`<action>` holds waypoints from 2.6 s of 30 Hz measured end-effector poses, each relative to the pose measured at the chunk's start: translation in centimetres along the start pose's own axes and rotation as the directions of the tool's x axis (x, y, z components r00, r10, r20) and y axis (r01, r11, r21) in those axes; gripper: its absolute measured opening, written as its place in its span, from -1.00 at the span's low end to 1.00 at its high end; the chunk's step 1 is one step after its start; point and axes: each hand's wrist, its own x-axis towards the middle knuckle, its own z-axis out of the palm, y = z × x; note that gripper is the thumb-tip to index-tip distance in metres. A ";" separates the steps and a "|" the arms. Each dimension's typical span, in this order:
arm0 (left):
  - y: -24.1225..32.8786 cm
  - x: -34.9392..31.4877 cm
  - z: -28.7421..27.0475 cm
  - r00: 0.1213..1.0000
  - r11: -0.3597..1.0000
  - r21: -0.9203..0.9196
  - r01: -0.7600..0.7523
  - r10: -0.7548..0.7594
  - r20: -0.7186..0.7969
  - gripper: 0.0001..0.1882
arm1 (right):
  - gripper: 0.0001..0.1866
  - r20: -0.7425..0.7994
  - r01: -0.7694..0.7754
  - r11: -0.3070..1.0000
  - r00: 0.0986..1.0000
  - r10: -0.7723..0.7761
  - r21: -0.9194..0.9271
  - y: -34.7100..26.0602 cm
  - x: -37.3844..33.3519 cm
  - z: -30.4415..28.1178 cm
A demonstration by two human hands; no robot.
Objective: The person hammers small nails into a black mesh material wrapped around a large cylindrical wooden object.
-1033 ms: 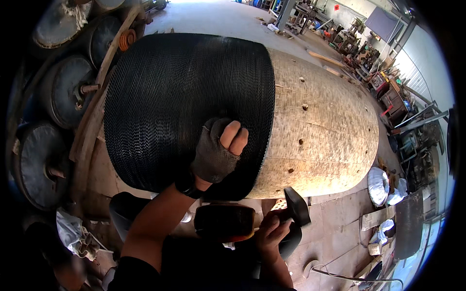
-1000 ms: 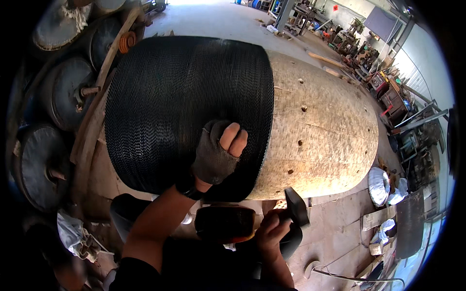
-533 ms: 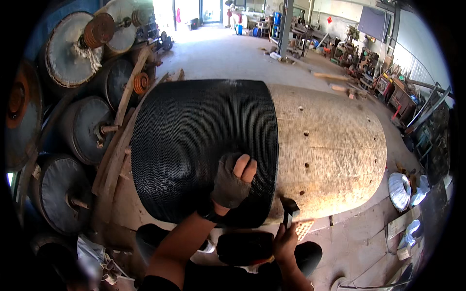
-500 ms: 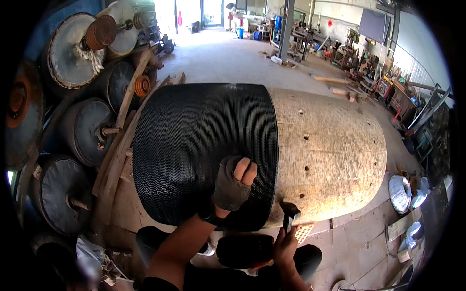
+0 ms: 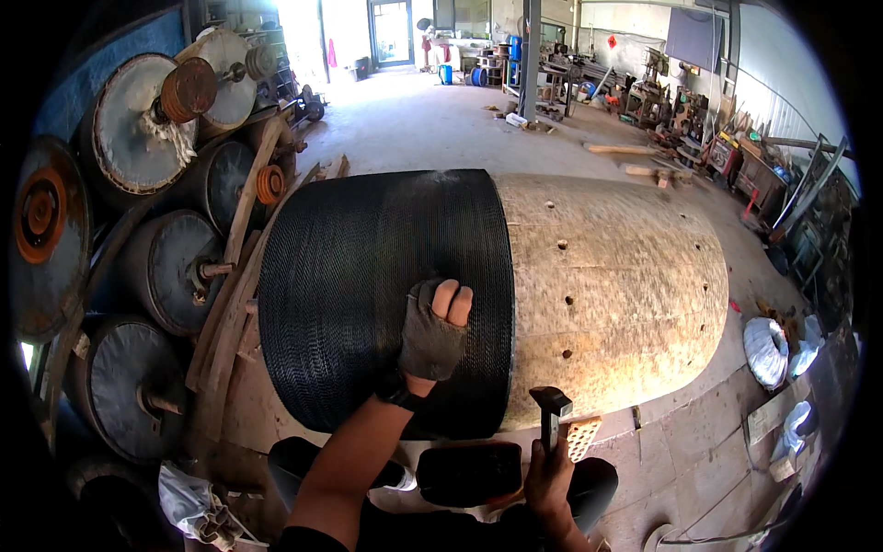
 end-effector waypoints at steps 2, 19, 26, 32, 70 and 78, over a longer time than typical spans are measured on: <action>0.1 0.5 0.3 1.000 0.999 0.033 0.002 -0.002 -0.010 -0.65 | -0.80 0.039 -0.080 0.997 0.996 0.079 0.019 -0.2 -0.6 -0.7; 11.1 -9.4 -0.7 0.945 0.850 -0.441 0.287 -0.175 0.277 -0.51 | -0.85 0.033 0.045 0.996 0.998 -0.047 0.079 2.5 -2.2 0.7; 11.1 -7.7 -1.5 0.892 0.820 -0.441 0.365 -0.173 0.417 -0.40 | -0.84 0.076 -0.006 0.998 0.997 0.001 0.065 2.9 -1.1 0.7; 12.7 -7.7 -0.7 0.833 0.733 -0.449 0.511 -0.292 0.470 -0.34 | -0.80 0.032 0.083 0.994 0.996 -0.085 0.065 2.4 -0.4 1.2; 16.8 -27.9 -8.4 0.557 0.831 -0.391 0.395 0.122 0.822 -0.68 | -0.51 -0.260 0.315 0.903 0.935 -0.242 0.293 0.8 -0.4 1.4; 17.9 -28.3 -7.2 0.705 0.779 -0.373 0.504 -0.121 0.699 -0.73 | -0.64 0.036 0.065 0.973 0.997 -0.075 0.221 2.1 -0.7 1.9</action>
